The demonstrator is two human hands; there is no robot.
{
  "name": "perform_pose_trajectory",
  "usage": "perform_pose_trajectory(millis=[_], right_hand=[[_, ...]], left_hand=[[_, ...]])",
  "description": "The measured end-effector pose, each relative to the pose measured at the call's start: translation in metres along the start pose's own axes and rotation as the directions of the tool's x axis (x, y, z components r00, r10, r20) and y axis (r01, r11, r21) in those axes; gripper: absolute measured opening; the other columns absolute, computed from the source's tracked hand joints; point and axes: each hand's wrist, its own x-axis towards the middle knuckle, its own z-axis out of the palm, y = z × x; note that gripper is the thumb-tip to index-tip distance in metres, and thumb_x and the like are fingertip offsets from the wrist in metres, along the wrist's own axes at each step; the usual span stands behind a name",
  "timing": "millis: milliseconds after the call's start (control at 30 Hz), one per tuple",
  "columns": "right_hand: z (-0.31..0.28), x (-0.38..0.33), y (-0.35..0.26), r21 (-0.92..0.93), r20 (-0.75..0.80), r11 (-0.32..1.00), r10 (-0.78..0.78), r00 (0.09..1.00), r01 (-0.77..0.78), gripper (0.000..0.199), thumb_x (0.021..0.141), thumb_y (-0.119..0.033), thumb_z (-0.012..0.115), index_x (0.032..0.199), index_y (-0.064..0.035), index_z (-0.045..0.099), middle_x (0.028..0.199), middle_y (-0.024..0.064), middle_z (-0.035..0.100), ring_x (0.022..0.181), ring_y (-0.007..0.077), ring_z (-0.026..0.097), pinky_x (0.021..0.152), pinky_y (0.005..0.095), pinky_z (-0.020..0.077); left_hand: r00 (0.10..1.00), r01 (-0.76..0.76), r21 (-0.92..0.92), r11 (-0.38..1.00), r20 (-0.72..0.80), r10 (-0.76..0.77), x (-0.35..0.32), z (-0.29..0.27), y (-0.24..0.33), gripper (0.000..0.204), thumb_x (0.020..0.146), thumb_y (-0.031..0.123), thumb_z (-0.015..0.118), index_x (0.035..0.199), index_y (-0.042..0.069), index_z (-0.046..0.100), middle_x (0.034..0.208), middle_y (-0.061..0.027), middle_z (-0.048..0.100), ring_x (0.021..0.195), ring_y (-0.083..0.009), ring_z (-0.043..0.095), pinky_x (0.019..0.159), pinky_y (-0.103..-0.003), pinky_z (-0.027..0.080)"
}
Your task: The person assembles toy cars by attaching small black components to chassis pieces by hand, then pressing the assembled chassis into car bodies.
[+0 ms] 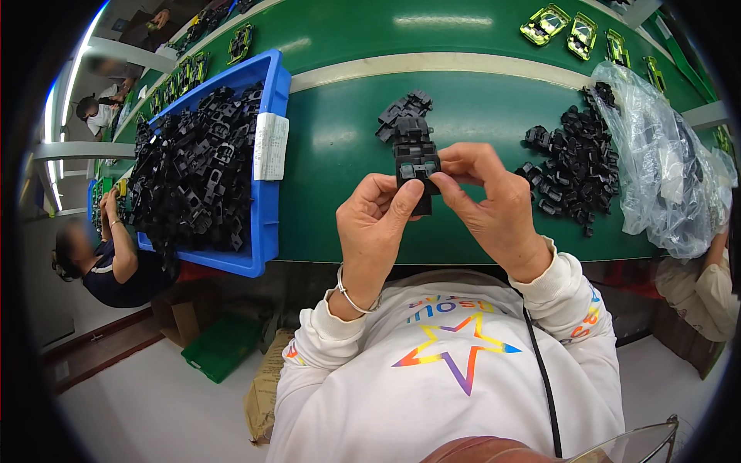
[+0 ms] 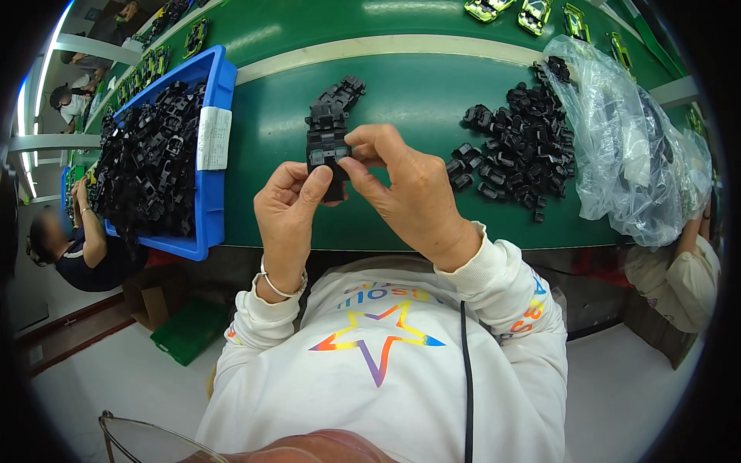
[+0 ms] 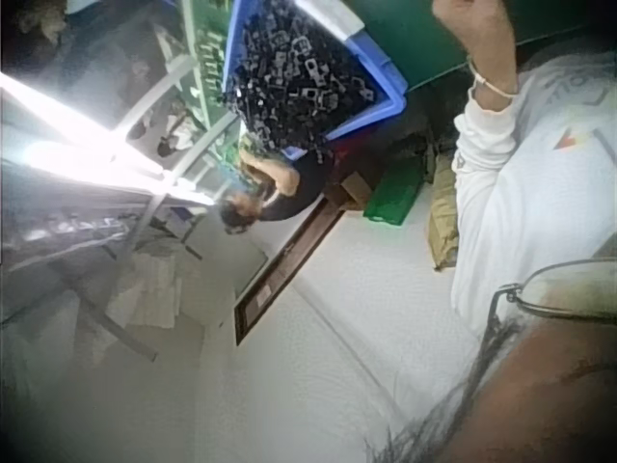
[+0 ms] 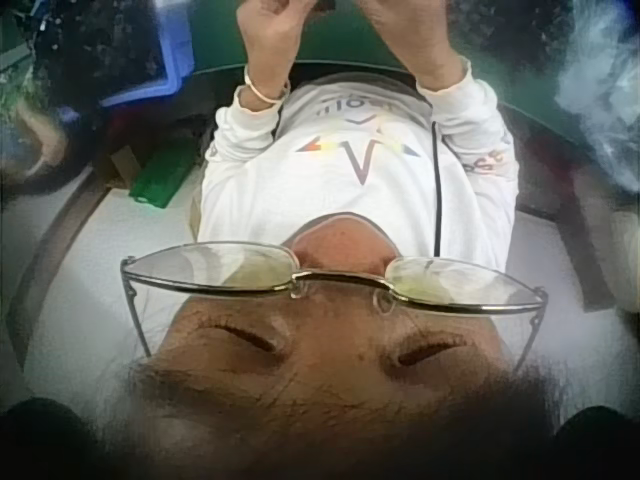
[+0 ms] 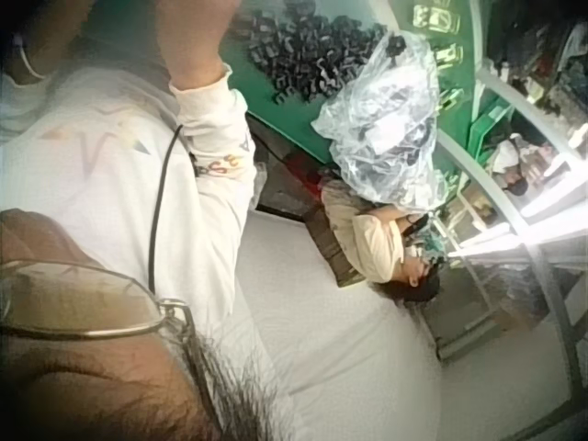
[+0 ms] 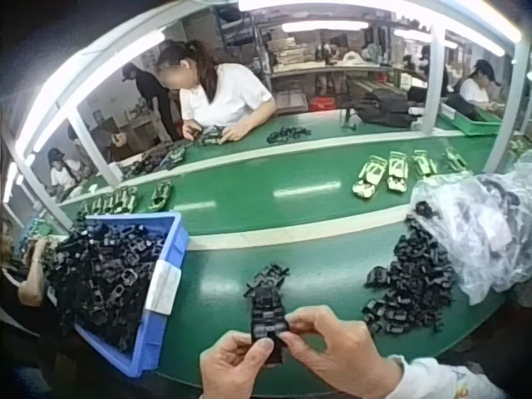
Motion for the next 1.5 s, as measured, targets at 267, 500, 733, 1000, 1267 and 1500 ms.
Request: perform_pose_trajectory(millis=[267,500,733,1000,1267,1500], right_hand=[[-0.010,0.009,-0.004,0.385,0.318,0.735,0.461,0.828,-0.557,0.030,0.088,-0.005,0.071,0.113,0.0004,0.056,0.082,0.0056,0.066,0.076,0.0102,0.065,0.071,0.0232,0.0532],[-0.014,0.010,0.001,0.461,0.452,0.555,0.525,0.721,-0.692,0.034,0.089,-0.006,0.071,0.117,-0.0019,0.051,0.083,0.0017,0.062,0.078,0.0082,0.061,0.073,0.0220,0.0488],[-0.006,0.005,0.000,0.523,0.406,0.513,0.552,0.728,-0.681,0.036,0.089,-0.008,0.071,0.118,-0.0011,0.050,0.080,0.0005,0.059,0.075,0.0089,0.059,0.072,0.0228,0.0465],[0.008,-0.004,0.019,0.491,0.313,0.619,0.532,0.787,-0.614,0.037,0.088,-0.011,0.072,0.115,0.0014,0.051,0.071,0.0008,0.057,0.066,0.0087,0.057,0.061,0.0234,0.0447],[-0.024,0.018,0.028,0.184,0.344,0.812,0.475,0.810,-0.555,0.028,0.093,-0.018,0.069,0.112,-0.0003,0.057,0.080,0.0041,0.065,0.077,0.0103,0.062,0.070,0.0264,0.0508],[-0.102,0.040,0.063,-0.744,0.251,0.649,0.046,0.967,0.162,0.031,0.081,-0.018,0.073,0.109,-0.0089,0.064,0.103,0.0091,0.061,0.099,0.0317,0.057,0.086,0.0417,0.0435]], left_hand=[[0.998,-0.059,0.054,0.997,0.009,0.059,-0.007,0.001,-0.003,0.015,0.094,0.012,0.071,0.095,-0.001,0.065,0.086,-0.0035,0.069,0.074,-0.0060,0.063,0.066,-0.020,0.050],[0.989,-0.149,0.171,0.974,0.018,0.148,-0.004,-0.001,-0.006,0.016,0.093,0.014,0.072,0.093,0.000,0.064,0.082,0.0004,0.066,0.073,-0.0023,0.057,0.063,-0.017,0.045],[0.988,-0.151,0.238,0.960,-0.007,0.157,0.004,0.002,-0.001,0.016,0.092,0.011,0.072,0.087,0.000,0.063,0.076,0.0000,0.066,0.069,-0.0035,0.058,0.062,-0.020,0.047],[0.985,-0.158,0.396,0.905,0.005,0.170,0.009,-0.005,-0.015,0.023,0.091,0.013,0.073,0.078,0.000,0.058,0.064,0.0029,0.056,0.060,-0.0019,0.048,0.053,-0.021,0.039],[0.979,-0.144,0.309,0.940,-0.095,0.181,0.057,-0.032,-0.024,0.027,0.096,0.022,0.068,0.079,0.003,0.061,0.071,0.0024,0.060,0.064,-0.0034,0.052,0.058,-0.020,0.042],[0.977,-0.006,0.541,0.841,-0.177,0.121,0.118,-0.081,-0.024,0.031,0.093,0.025,0.071,0.076,0.000,0.063,0.063,0.0002,0.056,0.060,-0.0059,0.052,0.055,-0.022,0.042]])
